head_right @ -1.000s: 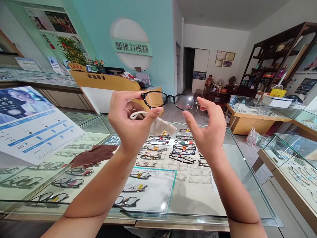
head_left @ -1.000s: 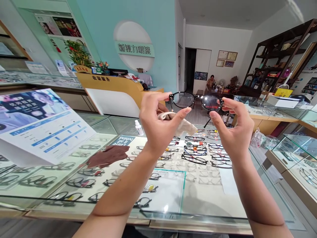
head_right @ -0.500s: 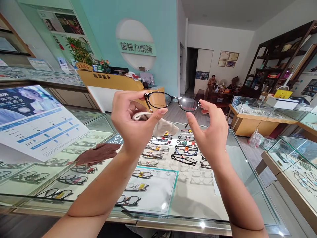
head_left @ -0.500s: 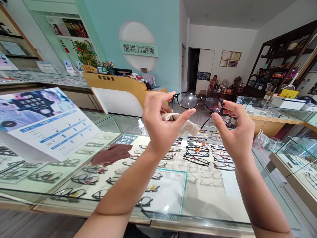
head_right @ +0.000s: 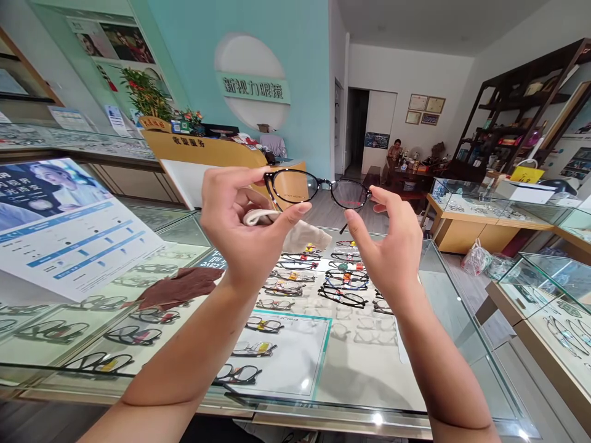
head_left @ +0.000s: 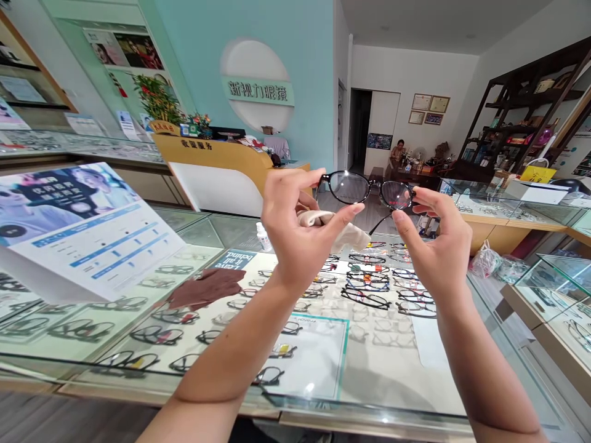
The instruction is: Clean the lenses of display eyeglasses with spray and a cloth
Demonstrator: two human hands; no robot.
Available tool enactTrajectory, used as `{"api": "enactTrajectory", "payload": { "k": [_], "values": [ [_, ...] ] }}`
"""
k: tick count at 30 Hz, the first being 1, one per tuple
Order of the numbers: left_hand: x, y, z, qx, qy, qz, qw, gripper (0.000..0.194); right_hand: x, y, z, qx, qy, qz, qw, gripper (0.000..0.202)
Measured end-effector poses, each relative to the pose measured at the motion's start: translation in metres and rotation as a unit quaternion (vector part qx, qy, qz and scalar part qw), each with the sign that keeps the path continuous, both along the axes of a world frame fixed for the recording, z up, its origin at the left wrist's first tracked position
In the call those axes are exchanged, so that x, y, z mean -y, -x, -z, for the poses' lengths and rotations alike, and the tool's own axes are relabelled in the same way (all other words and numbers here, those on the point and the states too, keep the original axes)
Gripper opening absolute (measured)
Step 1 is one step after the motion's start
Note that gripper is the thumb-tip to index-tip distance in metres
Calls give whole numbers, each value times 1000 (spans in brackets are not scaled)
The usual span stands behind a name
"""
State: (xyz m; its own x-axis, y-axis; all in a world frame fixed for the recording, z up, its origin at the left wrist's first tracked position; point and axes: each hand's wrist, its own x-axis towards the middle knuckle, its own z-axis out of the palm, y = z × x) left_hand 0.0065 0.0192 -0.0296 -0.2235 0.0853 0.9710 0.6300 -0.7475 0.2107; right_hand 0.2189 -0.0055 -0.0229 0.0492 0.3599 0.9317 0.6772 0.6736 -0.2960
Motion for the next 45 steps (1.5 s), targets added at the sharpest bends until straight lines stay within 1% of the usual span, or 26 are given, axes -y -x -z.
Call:
{"api": "enactTrajectory", "payload": {
  "k": [3, 8, 15, 23, 28, 33, 39, 45],
  "values": [
    [0, 0, 0, 1, 2, -6, 1000, 64, -1, 0, 0, 1, 0, 1, 1000, 38],
    [0, -1, -1, 0, -14, 8, 1000, 63, -1, 0, 0, 1, 2, -2, 1000, 38],
    [0, 0, -1, 5, 8, 13, 1000, 63, 0, 0, 0, -12, 14, -13, 1000, 38],
    [0, -2, 0, 4, 16, -8, 1000, 62, 1, 2, 0, -14, 0, -6, 1000, 36],
    [2, -2, -2, 9, 24, 2, 1000, 60, 3, 3, -2, -17, 6, -14, 1000, 35],
    [1, -1, -2, 9, 13, 32, 999, 59, 3, 3, -2, -16, 7, -10, 1000, 35],
    [1, -1, -2, 11, 14, 20, 1000, 60, 2, 3, -1, -16, 12, -9, 1000, 34],
    [0, 0, -3, 9, 20, 41, 999, 59, 3, 3, -2, -23, -1, -14, 1000, 35]
  ]
}}
